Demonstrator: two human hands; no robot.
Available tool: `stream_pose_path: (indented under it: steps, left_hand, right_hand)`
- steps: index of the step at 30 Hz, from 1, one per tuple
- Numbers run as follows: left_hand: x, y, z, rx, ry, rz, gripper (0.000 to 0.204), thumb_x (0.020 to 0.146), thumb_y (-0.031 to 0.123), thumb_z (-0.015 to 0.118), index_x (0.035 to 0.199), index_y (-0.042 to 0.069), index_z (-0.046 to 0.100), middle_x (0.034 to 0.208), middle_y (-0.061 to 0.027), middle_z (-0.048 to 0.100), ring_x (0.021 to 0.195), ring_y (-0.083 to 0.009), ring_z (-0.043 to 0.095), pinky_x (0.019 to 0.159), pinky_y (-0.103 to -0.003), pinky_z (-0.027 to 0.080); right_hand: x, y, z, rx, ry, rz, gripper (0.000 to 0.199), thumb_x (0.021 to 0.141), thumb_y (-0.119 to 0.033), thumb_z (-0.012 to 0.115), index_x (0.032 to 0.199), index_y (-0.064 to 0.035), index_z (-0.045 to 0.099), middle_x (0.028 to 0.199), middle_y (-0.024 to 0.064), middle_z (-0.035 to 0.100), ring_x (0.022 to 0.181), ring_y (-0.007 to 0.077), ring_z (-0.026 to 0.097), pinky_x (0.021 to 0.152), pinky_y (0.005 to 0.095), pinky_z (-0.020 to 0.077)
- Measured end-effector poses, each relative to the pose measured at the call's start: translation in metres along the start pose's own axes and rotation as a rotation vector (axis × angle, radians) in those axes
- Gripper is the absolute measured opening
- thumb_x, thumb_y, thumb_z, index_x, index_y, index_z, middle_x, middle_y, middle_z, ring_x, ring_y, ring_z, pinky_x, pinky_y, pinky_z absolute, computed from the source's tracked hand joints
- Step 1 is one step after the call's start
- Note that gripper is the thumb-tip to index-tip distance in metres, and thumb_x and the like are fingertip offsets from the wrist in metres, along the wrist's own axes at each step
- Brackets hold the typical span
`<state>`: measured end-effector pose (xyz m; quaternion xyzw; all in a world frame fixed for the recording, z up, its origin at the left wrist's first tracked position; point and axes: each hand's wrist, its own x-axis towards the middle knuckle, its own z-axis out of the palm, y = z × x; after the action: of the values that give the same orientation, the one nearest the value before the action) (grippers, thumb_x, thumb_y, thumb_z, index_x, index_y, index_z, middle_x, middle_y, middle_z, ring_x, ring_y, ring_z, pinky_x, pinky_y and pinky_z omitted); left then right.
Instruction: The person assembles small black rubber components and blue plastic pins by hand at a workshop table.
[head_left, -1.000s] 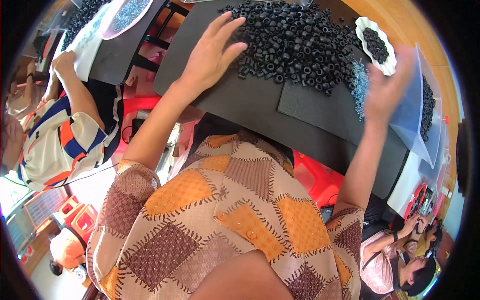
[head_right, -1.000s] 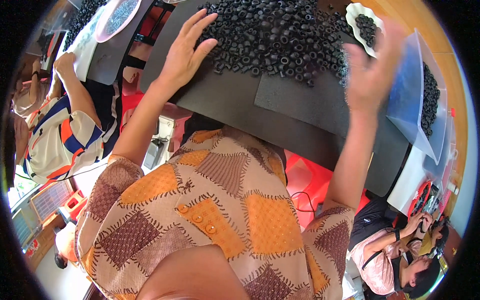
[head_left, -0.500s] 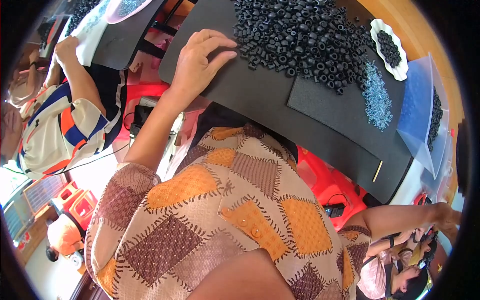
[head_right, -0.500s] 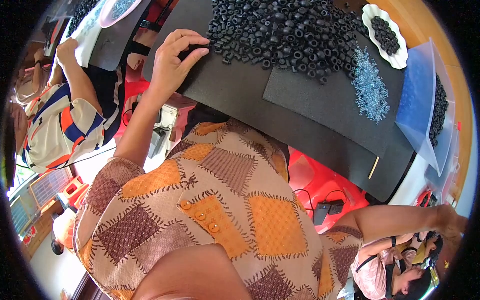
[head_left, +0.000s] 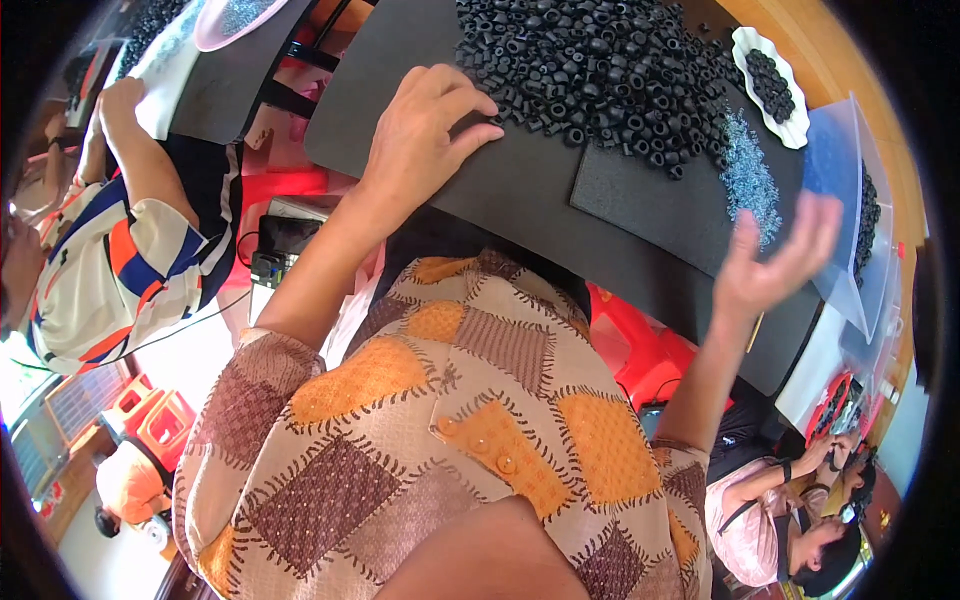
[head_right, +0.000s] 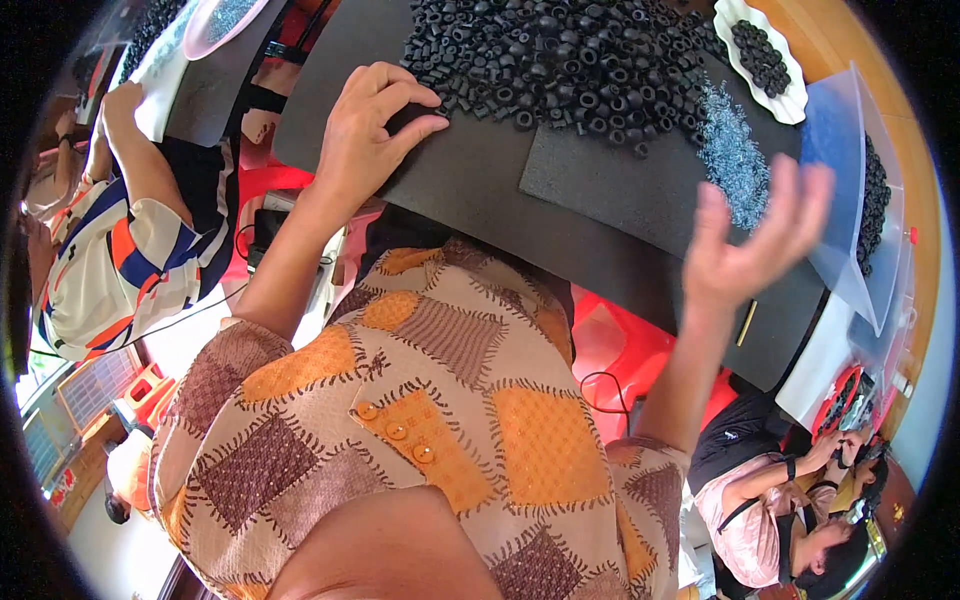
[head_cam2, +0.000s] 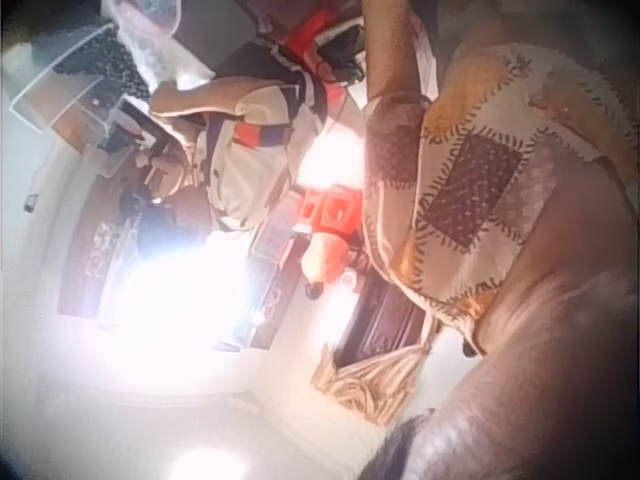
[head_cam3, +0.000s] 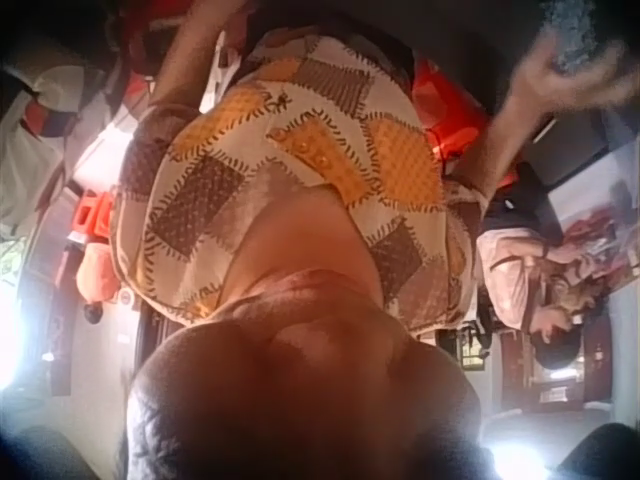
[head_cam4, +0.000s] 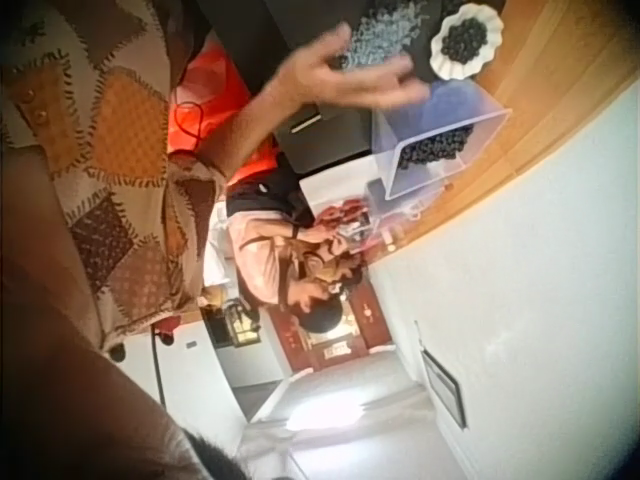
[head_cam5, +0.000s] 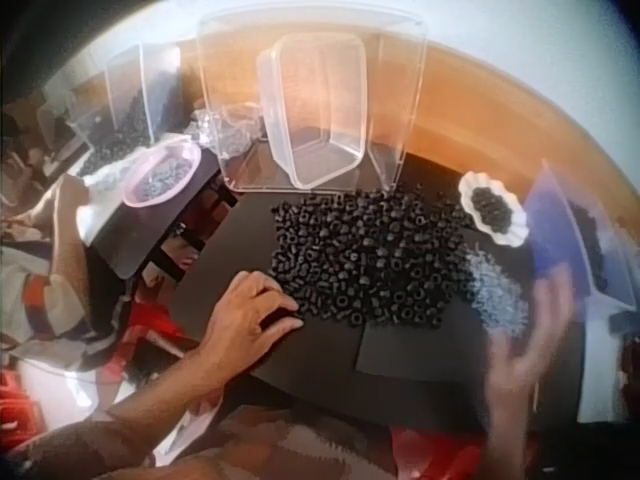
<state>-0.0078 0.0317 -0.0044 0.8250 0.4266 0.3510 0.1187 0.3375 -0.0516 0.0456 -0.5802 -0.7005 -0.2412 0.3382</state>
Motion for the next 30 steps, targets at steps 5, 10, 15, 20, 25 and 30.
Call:
stream_pose_path:
  steps: [5,10,15,20,25,30]
  left_hand:
    - [0.002,0.002,0.004,-0.024,0.01,0.02,0.022,0.074,0.014,0.08,0.093,0.009,0.071,0.092,-0.0045,0.06,0.089,-0.0264,0.057,0.077,-0.036,0.049]
    - [0.005,0.021,0.011,-0.075,0.015,0.123,0.023,0.075,0.013,0.08,0.097,0.009,0.073,0.091,-0.005,0.061,0.088,-0.0257,0.058,0.078,-0.036,0.048]
    - [0.018,0.031,0.033,-0.059,-0.032,0.204,0.02,0.077,0.017,0.078,0.096,0.01,0.073,0.097,-0.0039,0.06,0.091,-0.0253,0.057,0.079,-0.036,0.049]
    - [0.025,0.035,0.047,-0.023,-0.022,0.236,0.022,0.076,0.019,0.078,0.095,0.01,0.072,0.097,-0.0043,0.06,0.092,-0.0257,0.057,0.081,-0.036,0.049]
    - [0.022,0.037,0.042,-0.006,-0.009,0.256,0.022,0.072,0.015,0.08,0.091,0.008,0.072,0.093,-0.004,0.059,0.089,-0.026,0.056,0.079,-0.035,0.049]
    - [0.008,0.047,0.018,-0.25,0.003,0.097,0.02,0.076,0.007,0.078,0.094,0.006,0.071,0.102,-0.0046,0.067,0.091,-0.0213,0.064,0.079,-0.032,0.054]
  right_hand:
    - [-0.022,-0.031,0.021,0.313,-0.094,0.047,0.051,0.083,-0.016,0.078,0.13,-0.007,0.061,0.143,0.0203,0.045,0.127,0.0342,0.049,0.099,0.0417,0.0461]
    - [-0.023,0.011,0.003,0.043,0.095,0.146,0.047,0.085,-0.018,0.077,0.127,-0.0049,0.061,0.136,0.0185,0.049,0.124,0.0305,0.051,0.098,0.0404,0.0471]
    - [-0.011,0.057,-0.04,-0.139,0.407,0.277,0.041,0.084,-0.017,0.078,0.119,-0.0013,0.063,0.126,0.0159,0.055,0.116,0.0263,0.053,0.089,0.0379,0.0503]
    - [-0.021,0.021,-0.033,-0.143,0.089,0.019,0.021,0.081,-0.005,0.075,0.102,-0.0046,0.072,0.104,0.0091,0.068,0.101,0.0247,0.063,0.086,0.0358,0.0505]
    - [-0.051,0.013,0.001,0.126,-0.018,0.247,0.012,0.081,0.002,0.073,0.091,-0.0033,0.072,0.086,0.0088,0.066,0.078,0.0235,0.066,0.073,0.0315,0.052]
    - [-0.051,0.016,-0.002,0.153,-0.065,0.324,0.011,0.081,0.0,0.074,0.091,-0.0041,0.072,0.084,0.0079,0.066,0.076,0.0225,0.065,0.071,0.0311,0.0517]
